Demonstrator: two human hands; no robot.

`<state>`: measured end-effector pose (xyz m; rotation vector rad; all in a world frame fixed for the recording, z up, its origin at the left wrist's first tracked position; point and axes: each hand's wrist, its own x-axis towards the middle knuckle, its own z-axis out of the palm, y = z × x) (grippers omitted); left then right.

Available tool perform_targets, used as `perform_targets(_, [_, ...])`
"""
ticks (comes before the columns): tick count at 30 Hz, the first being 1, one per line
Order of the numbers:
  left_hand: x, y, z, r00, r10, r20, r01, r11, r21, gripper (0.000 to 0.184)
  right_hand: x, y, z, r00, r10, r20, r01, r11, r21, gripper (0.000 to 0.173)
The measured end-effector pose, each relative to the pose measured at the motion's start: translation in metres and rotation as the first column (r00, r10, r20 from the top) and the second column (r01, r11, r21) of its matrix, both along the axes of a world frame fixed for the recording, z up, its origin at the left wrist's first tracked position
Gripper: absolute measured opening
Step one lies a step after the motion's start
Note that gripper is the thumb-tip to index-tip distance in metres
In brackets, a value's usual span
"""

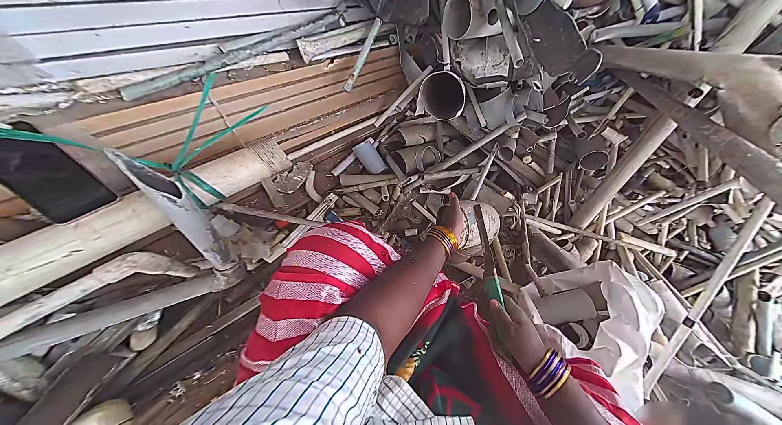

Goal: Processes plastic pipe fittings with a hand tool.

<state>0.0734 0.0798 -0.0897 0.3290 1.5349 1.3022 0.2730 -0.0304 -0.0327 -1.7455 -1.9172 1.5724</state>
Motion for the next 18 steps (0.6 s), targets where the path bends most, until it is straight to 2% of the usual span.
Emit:
perform_targets(1, [-0.001,0.002,-0.002,0.999,-0.032,-0.007,0.032,0.999,0.007,0.080,-0.002,0.000,0.001,0.999,0.034,0.040,-0.036,0.998,0.059,0.036])
perform_targets(3, [0.001,0.002,-0.005,0.997,-0.076,0.033,0.075,0.997,0.014,0.079,-0.004,-0.002,0.004,0.988,0.053,0.146,-0.101,0.935,0.341,0.038])
perform_targets(4, [0.004,0.001,-0.003,0.993,-0.098,0.063,0.096,0.995,0.030,0.077,-0.004,-0.003,0.006,0.975,0.040,0.216,-0.149,0.845,0.514,0.042])
perform_targets(6, [0.009,-0.001,-0.003,0.984,-0.138,0.117,0.126,0.986,0.105,0.073,-0.002,-0.004,0.001,0.960,-0.024,0.278,-0.196,0.651,0.733,0.050])
perform_targets(8, [0.012,-0.001,-0.005,0.975,-0.185,0.121,0.162,0.970,0.182,0.070,-0.003,-0.005,-0.003,0.962,-0.060,0.268,-0.202,0.506,0.839,0.053])
perform_targets(10, [0.015,0.001,-0.010,0.968,-0.234,0.086,0.210,0.951,0.228,0.072,-0.004,-0.004,-0.007,0.956,-0.077,0.282,-0.220,0.445,0.868,0.055])
perform_targets(11, [0.016,0.001,-0.012,0.967,-0.247,0.059,0.226,0.944,0.242,0.073,-0.004,-0.004,-0.007,0.941,-0.081,0.328,-0.249,0.491,0.835,0.056])
perform_targets(12, [0.018,0.001,-0.013,0.965,-0.257,0.044,0.239,0.939,0.249,0.075,-0.006,-0.003,-0.005,0.908,-0.063,0.415,-0.291,0.618,0.731,0.056])
perform_targets(13, [0.020,0.001,-0.014,0.964,-0.264,0.036,0.247,0.938,0.243,0.077,-0.009,0.000,0.001,0.851,-0.012,0.525,-0.318,0.785,0.532,0.057])
perform_targets(14, [0.023,0.001,-0.016,0.964,-0.263,0.030,0.249,0.940,0.234,0.079,-0.013,0.007,0.005,0.795,0.056,0.604,-0.311,0.892,0.326,0.058])
perform_targets(15, [0.025,0.002,-0.017,0.965,-0.261,0.028,0.248,0.942,0.228,0.080,-0.013,0.010,0.005,0.783,0.083,0.617,-0.298,0.920,0.254,0.059])
perform_targets(16, [0.026,0.002,-0.017,0.966,-0.257,0.031,0.244,0.944,0.222,0.081,-0.011,0.007,0.003,0.817,0.054,0.575,-0.291,0.898,0.329,0.057])
perform_targets(18, [0.027,0.003,-0.014,0.967,-0.248,0.053,0.233,0.952,0.199,0.083,-0.003,-0.002,-0.010,0.928,-0.029,0.371,-0.249,0.693,0.677,0.054])
